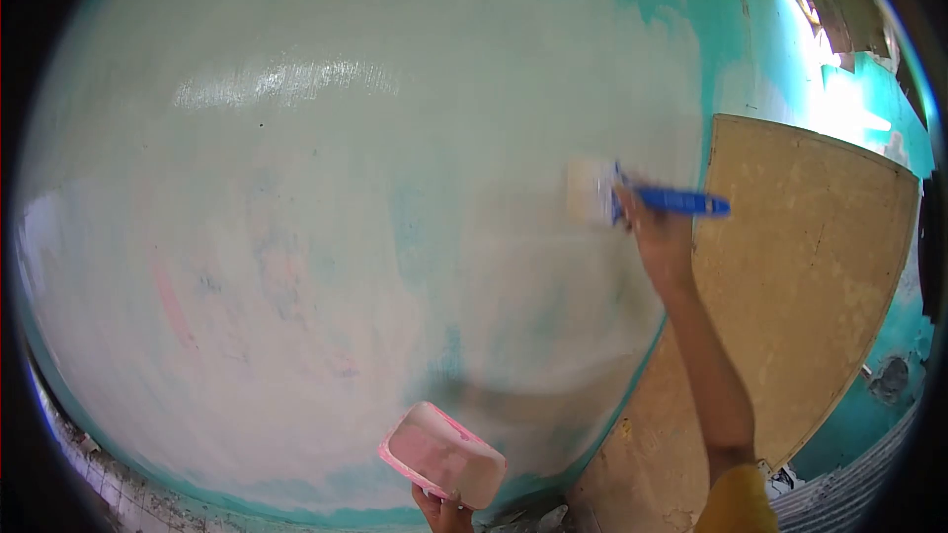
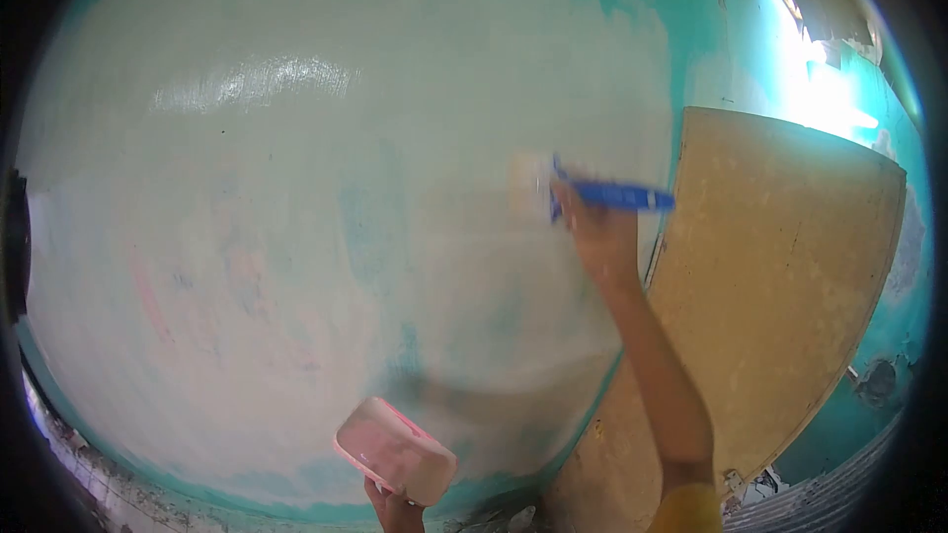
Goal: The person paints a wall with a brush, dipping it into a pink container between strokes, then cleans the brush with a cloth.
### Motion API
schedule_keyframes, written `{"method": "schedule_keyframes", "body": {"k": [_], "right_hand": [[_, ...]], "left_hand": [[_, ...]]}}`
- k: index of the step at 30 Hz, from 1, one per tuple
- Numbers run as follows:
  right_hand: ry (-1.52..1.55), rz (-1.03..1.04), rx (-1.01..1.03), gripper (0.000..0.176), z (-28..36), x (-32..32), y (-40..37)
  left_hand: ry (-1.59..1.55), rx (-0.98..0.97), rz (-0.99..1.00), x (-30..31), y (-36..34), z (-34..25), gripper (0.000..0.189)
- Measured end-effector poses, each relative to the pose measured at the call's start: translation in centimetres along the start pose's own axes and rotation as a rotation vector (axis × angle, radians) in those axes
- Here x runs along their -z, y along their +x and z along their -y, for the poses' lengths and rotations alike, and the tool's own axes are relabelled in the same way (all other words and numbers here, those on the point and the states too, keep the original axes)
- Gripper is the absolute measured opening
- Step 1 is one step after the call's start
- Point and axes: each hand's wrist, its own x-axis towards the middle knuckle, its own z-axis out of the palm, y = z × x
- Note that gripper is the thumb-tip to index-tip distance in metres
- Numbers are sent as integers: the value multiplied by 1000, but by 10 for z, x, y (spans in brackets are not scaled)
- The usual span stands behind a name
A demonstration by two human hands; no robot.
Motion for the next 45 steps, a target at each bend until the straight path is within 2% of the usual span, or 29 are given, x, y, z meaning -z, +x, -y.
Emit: {"method": "schedule_keyframes", "body": {"k": [1,3,4,5,6,7,8,10,11,14,16,18,20,21,22,23,24,26,28,30,32,33,35,38,39,40,41,42,45], "right_hand": [[-103,52,80,29,9,-3,26],[16,99,347,33,9,-19,77],[-249,57,446,33,20,-24,97],[-512,20,544,32,32,-29,115],[-501,37,657,31,38,-36,135],[-479,51,776,30,45,-43,155],[-450,64,791,30,54,-50,171],[-730,-86,966,30,66,-55,192],[-714,-79,978,30,63,-55,194],[-762,-28,997,21,40,-56,196],[-1027,147,1179,15,-5,-47,181],[-984,328,1134,16,-30,-36,136],[-860,484,1070,14,-50,-30,98],[-867,497,1058,14,-49,-33,91],[-857,528,942,20,-44,-33,84],[-844,561,825,25,-38,-34,80],[-838,569,824,25,-33,-36,86],[-943,658,770,41,-18,-44,126],[-919,500,771,46,1,-47,164],[-1033,315,747,47,29,-48,202],[-924,13,1122,47,25,-54,257],[-919,10,1117,47,36,-55,262],[-946,84,878,48,72,-53,257],[-974,129,918,46,58,-65,241],[-905,158,1000,42,40,-69,226],[-977,190,1056,29,21,-70,208],[-984,314,1136,16,-1,-69,192],[-999,416,1128,13,-12,-66,159],[-906,759,1077,14,-49,-53,92]], "left_hand": [[2,1,-1,-2,-2,1,91],[-9,-71,-6,-4,-2,3,92],[-8,-71,-9,-6,-2,-2,92],[-64,43,-17,-9,-4,-11,92],[-126,153,-39,-12,-8,-15,92],[-135,138,-66,-18,-11,-15,92],[-131,106,-88,-22,-14,-11,94],[-128,63,-130,-32,-21,-5,95],[-129,34,-147,-38,-24,-4,95],[-165,16,-242,-49,-28,28,94],[-201,32,-305,-52,-30,42,94],[-88,1,-314,-62,-31,38,91],[-151,-13,-328,-70,-32,41,91],[-206,-11,-324,-67,-31,37,90],[-209,-12,-328,-69,-30,37,90],[-233,-5,-332,-69,-30,36,89],[-252,6,-340,-67,-31,36,88],[-261,18,-353,-67,-33,32,88],[-272,25,-356,-69,-33,36,88],[-258,-22,-401,-72,-35,43,89],[-236,-11,-404,-75,-33,38,89],[-215,-5,-406,-75,-33,36,89],[-209,-15,-407,-78,-35,36,89],[-203,-11,-397,-78,-33,34,90],[-199,-7,-392,-76,-33,34,91],[-197,-2,-390,-74,-32,33,91],[-201,-2,-386,-73,-31,31,91],[-207,-1,-383,-73,-31,31,91],[-244,-5,-403,-77,-35,40,92]]}}
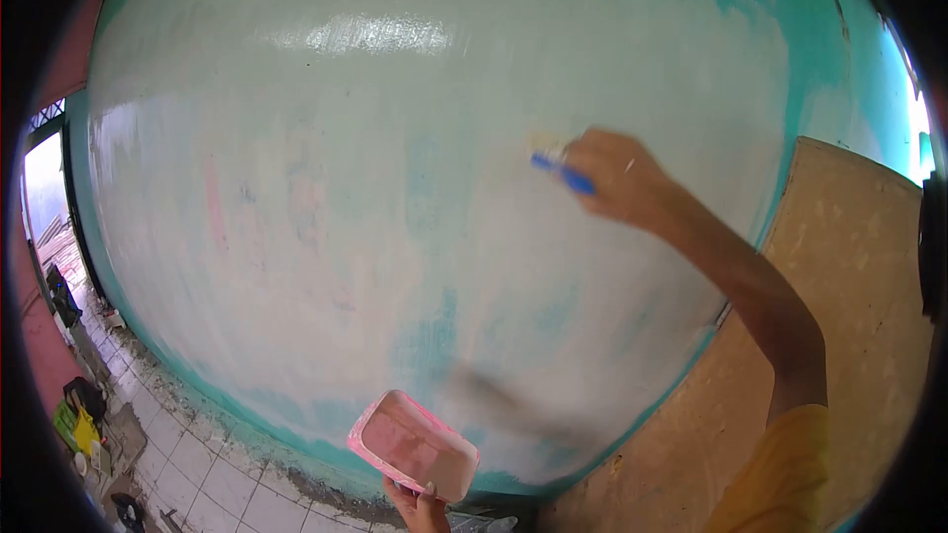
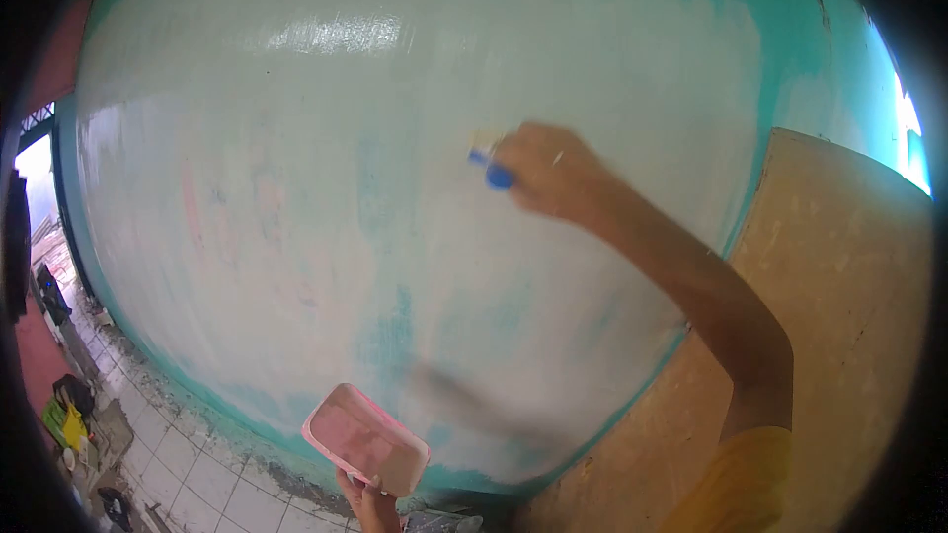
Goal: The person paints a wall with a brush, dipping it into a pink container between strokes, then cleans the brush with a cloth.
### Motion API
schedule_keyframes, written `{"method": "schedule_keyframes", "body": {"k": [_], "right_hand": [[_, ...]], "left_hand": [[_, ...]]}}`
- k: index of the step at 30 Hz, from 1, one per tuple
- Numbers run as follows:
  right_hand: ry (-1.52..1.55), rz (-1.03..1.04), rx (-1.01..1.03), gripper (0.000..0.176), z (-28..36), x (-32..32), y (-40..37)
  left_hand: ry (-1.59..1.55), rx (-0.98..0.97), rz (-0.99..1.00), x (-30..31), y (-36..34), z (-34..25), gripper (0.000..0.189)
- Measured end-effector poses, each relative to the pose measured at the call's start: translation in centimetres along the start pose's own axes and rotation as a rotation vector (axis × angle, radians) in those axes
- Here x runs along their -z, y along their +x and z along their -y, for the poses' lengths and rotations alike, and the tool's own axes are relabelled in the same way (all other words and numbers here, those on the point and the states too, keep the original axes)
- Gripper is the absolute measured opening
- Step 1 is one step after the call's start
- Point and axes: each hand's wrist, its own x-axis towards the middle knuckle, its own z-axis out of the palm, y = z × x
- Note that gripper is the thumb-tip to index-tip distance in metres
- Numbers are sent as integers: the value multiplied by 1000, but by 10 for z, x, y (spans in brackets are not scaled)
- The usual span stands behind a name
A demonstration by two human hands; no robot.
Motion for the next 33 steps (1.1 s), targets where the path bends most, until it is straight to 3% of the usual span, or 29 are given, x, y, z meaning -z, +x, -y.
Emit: {"method": "schedule_keyframes", "body": {"k": [3,4,6,7,8,9,10,11,13,15,17,18,19,22,24,25,26,28,30,31,33], "right_hand": [[217,-38,-49,21,17,-8,-5],[132,113,-154,33,14,8,7],[-62,149,-158,47,-30,17,34],[-11,30,-237,57,-34,43,46],[-147,-81,-287,62,-59,50,60],[-178,-160,-386,58,-73,67,74],[-277,-317,-347,51,-97,75,87],[-229,-372,-365,51,-114,88,99],[-460,-518,-297,51,-152,89,118],[-302,-471,-346,49,-142,78,113],[-70,-267,-456,35,-70,75,87],[-211,-309,-248,19,-67,36,69],[-215,-144,-148,13,-36,23,49],[38,0,58,13,29,-13,-12],[110,67,23,13,47,-14,-24],[177,129,-6,14,50,-15,-25],[249,-7,-43,21,36,-24,-21],[194,-38,-277,36,22,16,3],[24,8,-244,49,-42,26,36],[57,-158,-268,55,-43,58,46],[-207,-307,-339,53,-72,88,63]], "left_hand": [[12,-19,55,3,0,-6,92],[14,-20,56,4,0,-7,92],[48,-31,93,6,1,-9,91],[50,-32,94,7,0,-9,91],[53,-21,74,6,0,-8,91],[54,-12,55,5,0,-8,90],[54,-16,54,3,0,-9,90],[57,-9,40,2,-1,-10,89],[62,3,20,2,-2,-10,87],[373,-169,64,8,2,-6,83],[265,-101,35,0,0,-13,82],[150,-37,6,-4,-1,-17,82],[150,-37,6,-5,1,-19,82],[189,-50,22,4,-5,-10,85],[-170,28,64,18,1,3,87],[-170,29,73,22,4,4,87],[-171,30,100,26,5,4,86],[-177,28,135,27,9,-1,86],[-169,54,115,24,9,-6,86],[-171,53,121,23,8,-7,86],[-190,56,128,23,7,-8,86]]}}
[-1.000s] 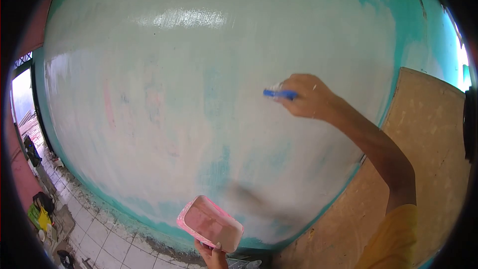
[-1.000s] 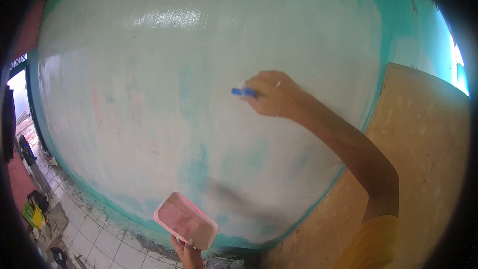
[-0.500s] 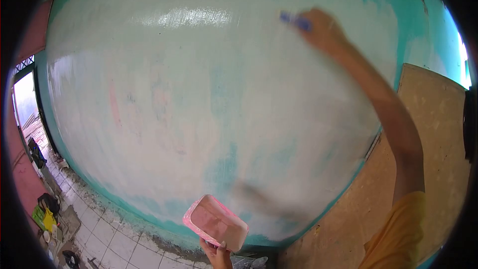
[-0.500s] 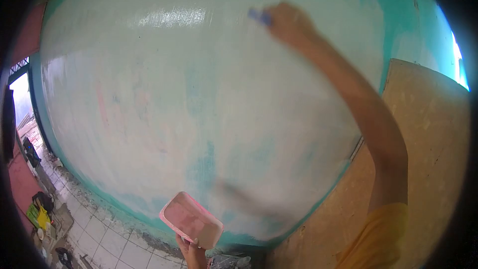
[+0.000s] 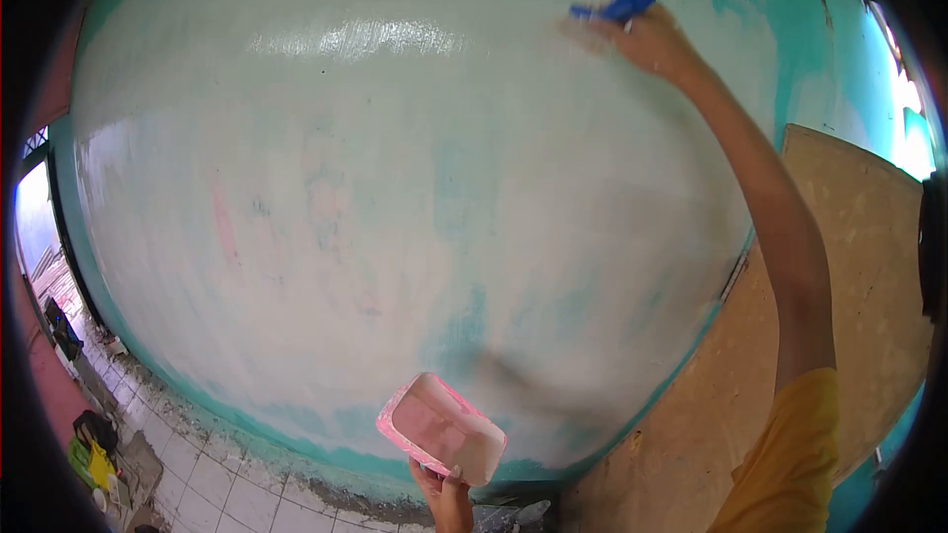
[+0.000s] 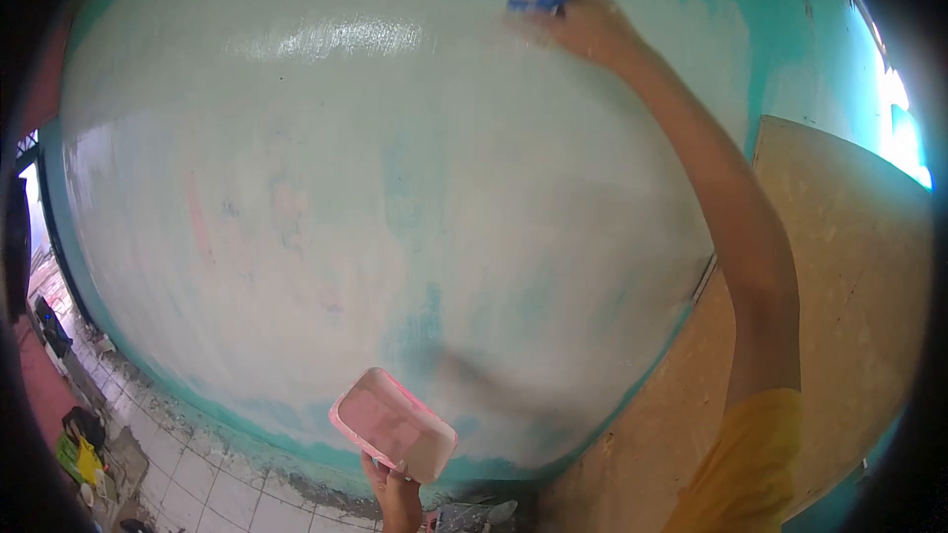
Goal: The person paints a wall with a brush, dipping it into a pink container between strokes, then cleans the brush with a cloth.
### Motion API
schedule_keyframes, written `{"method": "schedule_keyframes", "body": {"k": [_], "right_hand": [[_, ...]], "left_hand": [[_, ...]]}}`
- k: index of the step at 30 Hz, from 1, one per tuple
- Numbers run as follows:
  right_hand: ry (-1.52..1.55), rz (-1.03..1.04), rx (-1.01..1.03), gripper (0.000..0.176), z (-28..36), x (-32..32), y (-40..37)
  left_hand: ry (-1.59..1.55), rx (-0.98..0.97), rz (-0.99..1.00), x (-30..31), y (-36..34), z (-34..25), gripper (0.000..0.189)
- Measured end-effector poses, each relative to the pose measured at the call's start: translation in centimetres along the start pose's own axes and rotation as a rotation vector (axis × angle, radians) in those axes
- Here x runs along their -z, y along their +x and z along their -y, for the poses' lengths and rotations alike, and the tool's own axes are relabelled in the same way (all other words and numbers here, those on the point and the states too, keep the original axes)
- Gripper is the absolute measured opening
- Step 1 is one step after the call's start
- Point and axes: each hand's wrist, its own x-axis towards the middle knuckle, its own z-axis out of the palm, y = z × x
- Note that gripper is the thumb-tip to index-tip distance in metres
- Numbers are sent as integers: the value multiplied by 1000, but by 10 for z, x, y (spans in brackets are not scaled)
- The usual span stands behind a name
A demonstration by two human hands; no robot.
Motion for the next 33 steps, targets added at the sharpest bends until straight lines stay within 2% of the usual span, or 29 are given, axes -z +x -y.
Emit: {"method": "schedule_keyframes", "body": {"k": [1,2,3,4,5,7,8,10,12,13,15,17,18,19,20,21,22,23,24,26,28,29,30,31,32,33], "right_hand": [[-123,-96,36,50,-22,-3,17],[-128,-100,32,50,-25,6,22],[-28,-80,-128,44,-26,21,28],[72,-59,-287,40,-28,28,32],[91,-218,-58,38,-49,9,29],[126,11,-296,40,7,26,-16],[95,-183,39,27,-10,-13,-42],[111,83,166,10,29,-20,-95],[265,285,276,17,57,-28,-148],[269,285,265,17,67,-40,-170],[468,311,200,24,73,-45,-178],[293,397,178,27,47,-47,-147],[-15,201,514,36,34,-43,-124],[26,364,-30,41,15,-45,-93],[119,185,20,44,18,-19,-69],[59,45,14,42,7,-14,-45],[85,-42,-8,42,5,-2,-25],[-20,-129,-104,40,-4,-6,-9],[-10,-135,-98,40,2,-4,-1],[-41,-99,-309,42,5,4,11],[3,-194,-170,35,11,-18,-8],[42,-254,-92,31,31,-23,-33],[48,-195,25,24,35,-44,-54],[35,12,58,22,55,-48,-79],[51,157,185,21,76,-46,-104],[150,150,292,23,84,-55,-131]], "left_hand": [[3,-1,7,-8,-3,-9,86],[209,-45,-3,-20,-6,-22,82],[414,-87,-16,-27,-7,-29,90],[416,-86,-13,-25,-7,-27,90],[432,-89,-11,-23,-6,-26,92],[446,-86,-4,-19,-7,-24,95],[414,-53,-3,-18,-6,-25,96],[383,-17,7,-15,2,-28,98],[383,-30,6,-7,3,-20,100],[393,-29,8,4,7,-11,100],[433,-97,62,7,13,-9,100],[402,-73,71,13,18,-1,100],[374,-52,77,18,19,1,99],[380,-55,82,25,22,2,99],[525,-111,132,32,24,2,97],[667,-165,180,35,26,2,95],[669,-171,175,35,27,0,95],[613,-120,151,35,26,0,92],[555,-69,126,35,24,0,88],[495,-34,109,38,26,3,86],[435,13,94,45,28,11,84],[486,-41,109,50,30,16,84],[532,-97,121,52,33,19,85],[525,-99,120,49,33,19,85],[499,-44,102,46,32,17,86],[475,11,85,45,32,15,87]]}}
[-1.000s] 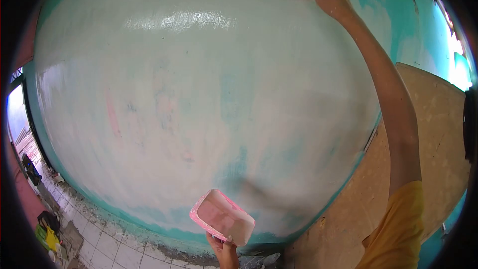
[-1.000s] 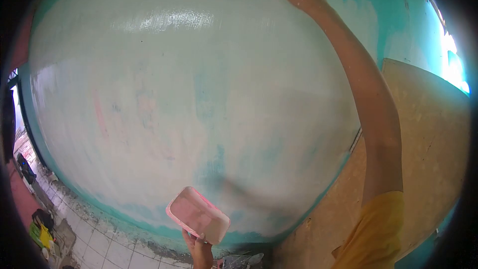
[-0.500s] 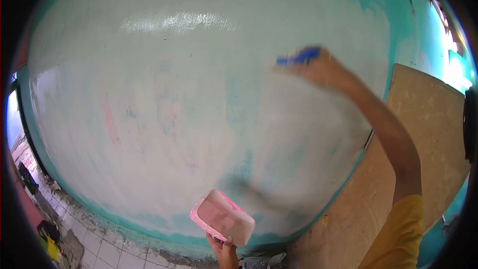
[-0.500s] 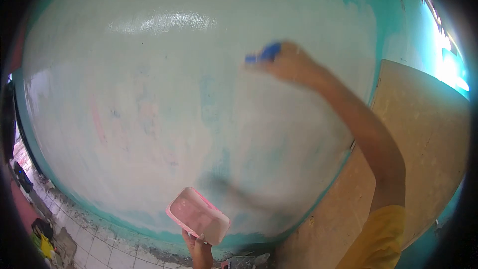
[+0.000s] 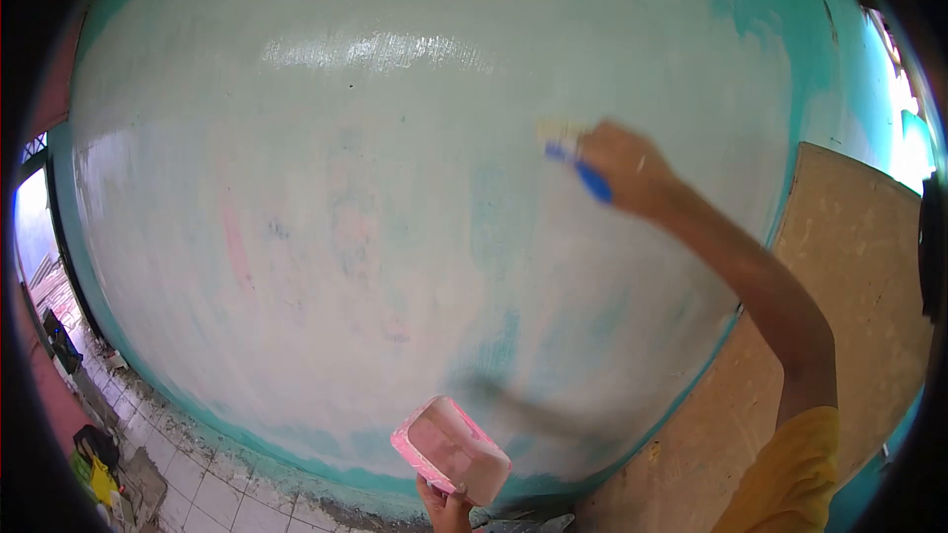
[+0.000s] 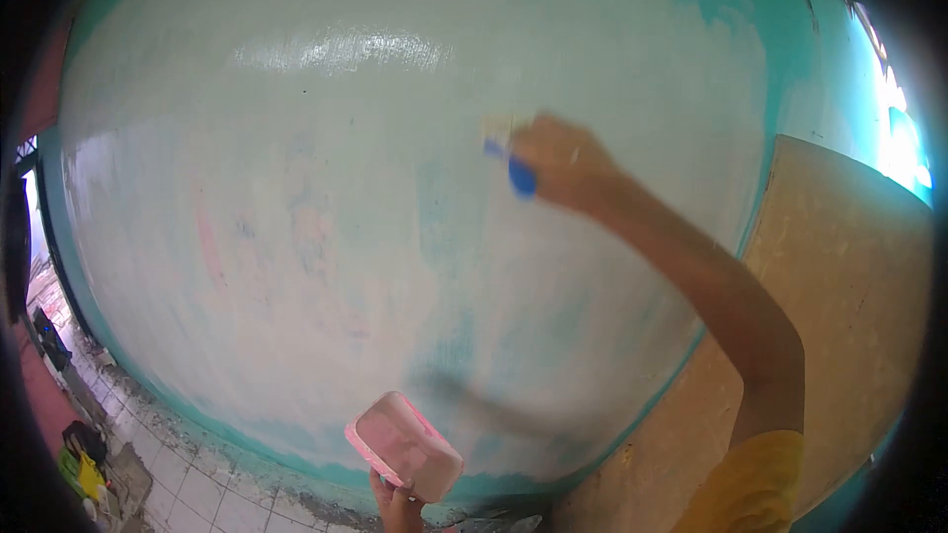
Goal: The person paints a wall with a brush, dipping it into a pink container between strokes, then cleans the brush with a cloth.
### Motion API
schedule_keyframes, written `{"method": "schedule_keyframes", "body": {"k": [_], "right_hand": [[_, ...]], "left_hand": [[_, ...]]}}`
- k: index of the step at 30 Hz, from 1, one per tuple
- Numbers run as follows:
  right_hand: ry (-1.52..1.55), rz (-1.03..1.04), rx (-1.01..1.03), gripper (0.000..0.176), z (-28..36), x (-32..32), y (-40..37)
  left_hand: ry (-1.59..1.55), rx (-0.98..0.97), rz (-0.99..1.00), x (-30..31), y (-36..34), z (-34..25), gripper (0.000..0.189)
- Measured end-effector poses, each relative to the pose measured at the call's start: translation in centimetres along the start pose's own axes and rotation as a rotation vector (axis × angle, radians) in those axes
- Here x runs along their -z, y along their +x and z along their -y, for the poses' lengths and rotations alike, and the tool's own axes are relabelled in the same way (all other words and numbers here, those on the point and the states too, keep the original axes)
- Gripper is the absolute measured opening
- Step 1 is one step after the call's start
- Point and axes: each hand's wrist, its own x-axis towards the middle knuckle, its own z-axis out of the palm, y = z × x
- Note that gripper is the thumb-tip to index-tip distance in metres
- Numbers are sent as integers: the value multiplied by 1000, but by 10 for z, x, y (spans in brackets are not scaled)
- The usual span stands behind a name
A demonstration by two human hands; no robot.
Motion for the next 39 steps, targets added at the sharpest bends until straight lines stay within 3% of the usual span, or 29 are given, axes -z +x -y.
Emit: {"method": "schedule_keyframes", "body": {"k": [2,4,5,7,10,11,12,17,19,22,25,28,30,31,33,35,36,38,39], "right_hand": [[88,-18,113,26,17,-15,-21],[342,88,-21,25,28,-6,-20],[334,86,-16,25,23,4,-14],[216,255,-347,35,2,33,16],[-196,-76,-302,41,-86,21,62],[-259,-154,-325,40,-102,32,78],[-217,-206,-368,39,-112,43,91],[-116,-380,-513,34,-102,53,103],[-145,-279,-434,25,-83,41,84],[-149,-50,-64,15,-44,-5,29],[107,316,-36,25,9,-13,-12],[134,298,-196,32,1,-15,-6],[84,190,-95,42,-44,-14,29],[81,172,-348,50,-50,6,52],[-130,-188,-372,55,-99,4,83],[-166,-135,-441,50,-112,23,109],[-120,-263,-431,46,-115,22,114],[-159,-478,-332,35,-112,11,117],[-157,-477,-328,35,-104,5,112]], "left_hand": [[104,-73,31,6,5,4,88],[199,-153,65,4,7,3,89],[88,-90,55,1,4,2,90],[-24,-33,46,-2,7,6,90],[55,-108,44,6,8,13,91],[-44,-15,54,5,8,8,90],[-142,78,64,3,9,7,89],[-107,23,20,6,12,24,88],[-105,-15,22,3,13,24,87],[-155,64,-18,1,9,18,87],[-197,40,-19,-4,7,12,85],[-47,-68,12,-3,9,9,85],[-212,4,-39,-1,10,28,82],[-212,4,-40,3,12,38,82],[122,-96,-1,12,15,50,82],[-53,-5,-70,3,15,44,80],[-232,85,-138,1,14,41,78],[-203,52,-147,0,14,34,77],[-172,16,-150,-2,15,32,76]]}}
